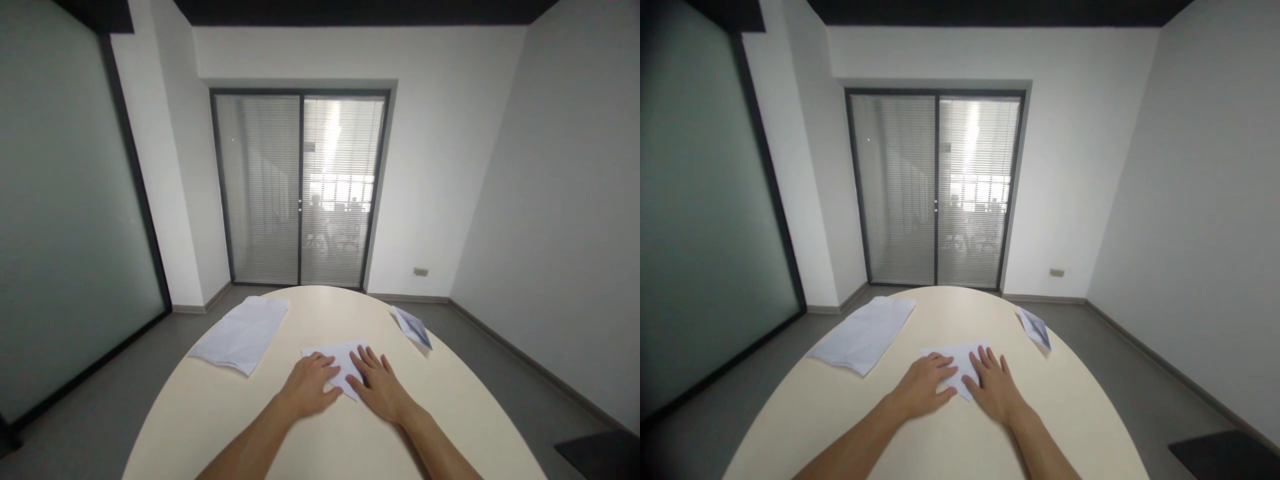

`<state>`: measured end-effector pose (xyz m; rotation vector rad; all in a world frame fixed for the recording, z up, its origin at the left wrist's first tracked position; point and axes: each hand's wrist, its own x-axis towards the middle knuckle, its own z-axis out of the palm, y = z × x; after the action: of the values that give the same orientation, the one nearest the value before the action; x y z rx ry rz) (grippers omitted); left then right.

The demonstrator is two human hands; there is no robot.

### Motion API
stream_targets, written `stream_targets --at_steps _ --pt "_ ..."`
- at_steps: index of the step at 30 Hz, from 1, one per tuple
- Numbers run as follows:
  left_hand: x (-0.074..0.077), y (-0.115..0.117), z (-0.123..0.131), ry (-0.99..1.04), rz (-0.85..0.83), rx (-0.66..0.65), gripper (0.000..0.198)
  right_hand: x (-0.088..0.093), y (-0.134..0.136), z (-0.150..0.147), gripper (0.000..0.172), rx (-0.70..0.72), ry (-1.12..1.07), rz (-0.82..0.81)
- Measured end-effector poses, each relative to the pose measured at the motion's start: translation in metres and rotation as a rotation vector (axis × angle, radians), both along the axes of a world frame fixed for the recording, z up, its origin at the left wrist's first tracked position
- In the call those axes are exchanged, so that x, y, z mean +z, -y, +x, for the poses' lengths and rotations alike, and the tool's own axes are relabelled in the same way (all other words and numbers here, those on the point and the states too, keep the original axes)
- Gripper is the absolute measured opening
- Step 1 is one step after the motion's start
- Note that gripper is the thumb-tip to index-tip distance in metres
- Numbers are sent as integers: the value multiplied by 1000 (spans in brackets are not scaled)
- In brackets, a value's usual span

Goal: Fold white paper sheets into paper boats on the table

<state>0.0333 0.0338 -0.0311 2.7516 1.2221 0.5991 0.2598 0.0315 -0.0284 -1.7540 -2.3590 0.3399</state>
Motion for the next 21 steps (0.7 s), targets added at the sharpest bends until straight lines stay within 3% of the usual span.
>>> stream_targets --at_steps 8,21 --pt "-3 0 0 34 -12 9 45 11 7 -5 70 207 -41 -29" --pt "-10 -6 -1 -110 -225 43 72 -6 -5 4 88 -121 98 55"
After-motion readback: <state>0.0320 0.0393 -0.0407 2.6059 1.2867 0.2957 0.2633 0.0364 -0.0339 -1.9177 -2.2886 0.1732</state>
